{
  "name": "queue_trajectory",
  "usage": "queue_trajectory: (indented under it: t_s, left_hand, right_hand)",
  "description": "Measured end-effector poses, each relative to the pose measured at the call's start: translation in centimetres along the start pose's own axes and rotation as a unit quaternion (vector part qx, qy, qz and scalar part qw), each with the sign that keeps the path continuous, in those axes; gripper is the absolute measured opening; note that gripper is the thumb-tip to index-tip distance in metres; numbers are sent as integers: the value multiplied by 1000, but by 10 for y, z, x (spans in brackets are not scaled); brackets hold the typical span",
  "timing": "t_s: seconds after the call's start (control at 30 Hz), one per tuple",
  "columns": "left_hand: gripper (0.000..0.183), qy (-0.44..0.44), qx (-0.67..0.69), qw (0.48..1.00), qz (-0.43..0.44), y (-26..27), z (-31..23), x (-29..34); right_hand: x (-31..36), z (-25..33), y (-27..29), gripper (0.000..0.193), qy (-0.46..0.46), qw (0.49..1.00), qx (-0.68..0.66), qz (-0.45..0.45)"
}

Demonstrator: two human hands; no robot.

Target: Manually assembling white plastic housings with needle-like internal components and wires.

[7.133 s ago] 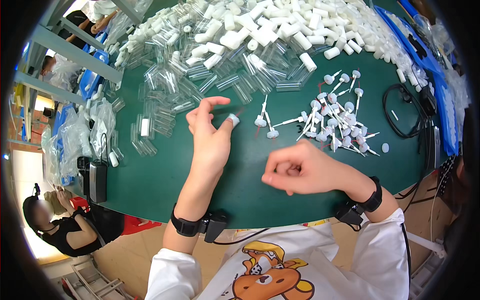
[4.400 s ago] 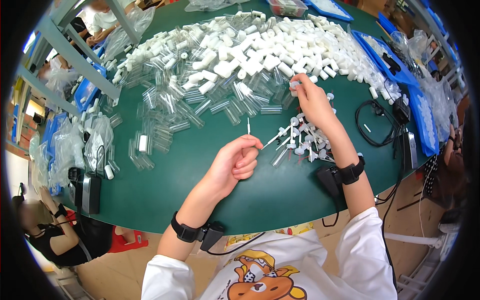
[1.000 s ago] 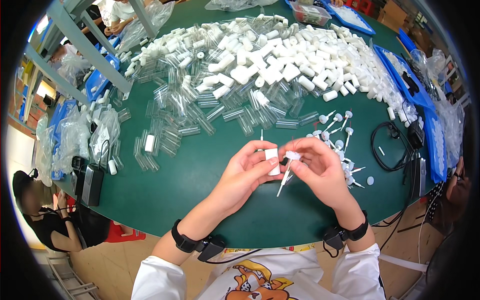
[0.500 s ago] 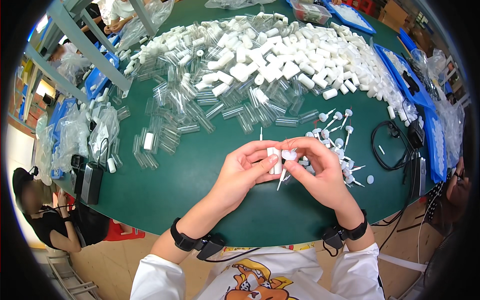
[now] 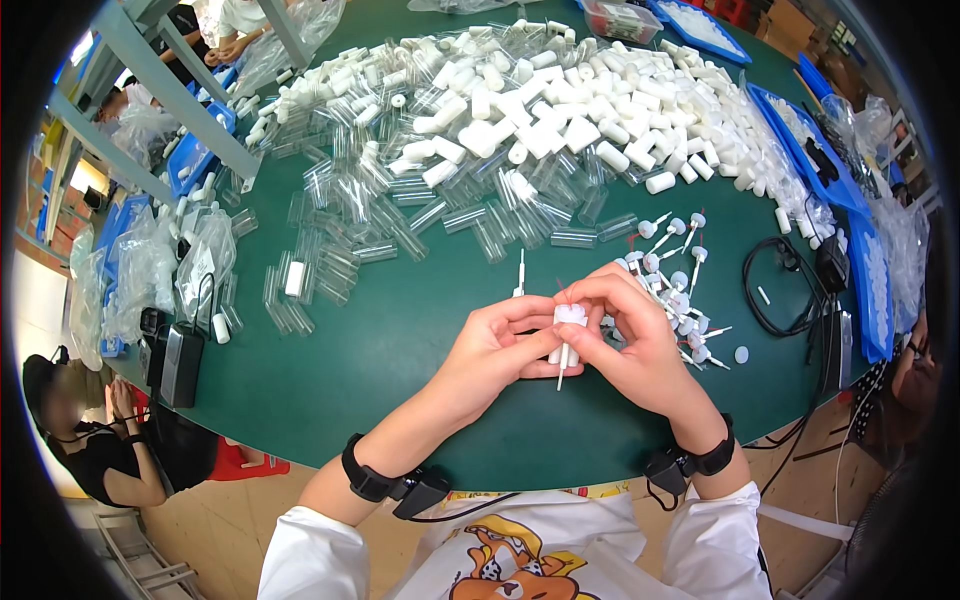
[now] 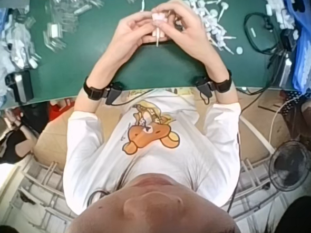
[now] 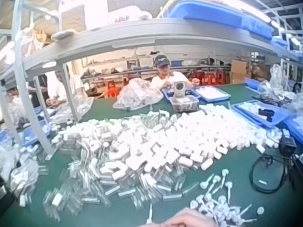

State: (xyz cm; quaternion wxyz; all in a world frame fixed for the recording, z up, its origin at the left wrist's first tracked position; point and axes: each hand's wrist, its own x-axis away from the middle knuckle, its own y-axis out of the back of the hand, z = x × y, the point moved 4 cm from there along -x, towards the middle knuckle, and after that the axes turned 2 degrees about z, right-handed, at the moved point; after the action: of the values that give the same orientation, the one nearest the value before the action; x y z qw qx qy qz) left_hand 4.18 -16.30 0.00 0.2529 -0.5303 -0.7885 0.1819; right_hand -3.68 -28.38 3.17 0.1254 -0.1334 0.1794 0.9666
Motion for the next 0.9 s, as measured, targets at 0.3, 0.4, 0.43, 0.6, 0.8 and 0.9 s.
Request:
queue_trajectory:
  t_s: [0.3,0.4,0.43,0.6,0.8,0.9]
  left_hand:
    - [31,-2,30,1000,6,-1,0,1]
    - [32,-3,13,1000,4,-1,-2,2]
    - [32,-6,2,1000,1,-3,-3,2]
    - [31,-28,-26,999,-5,-8,-8,4]
    - [28,-73,-49,996,-10,1,-3,3]
    - [28,-64,-47,997,-25,2,-6,2]
  right_hand:
    - [-1,-1,0,21,-3,1000,-27,2]
    - [-1,0,0,22,-24,998,-55,1]
    - [-1,0,0,22,-33,997,-65,1]
    - [1,-1,3,24,-17,995,-100,-10]
    - [0,0,1,26,-30,997,-63,14]
    - [0,2,-2,25,-13,998,-66,9]
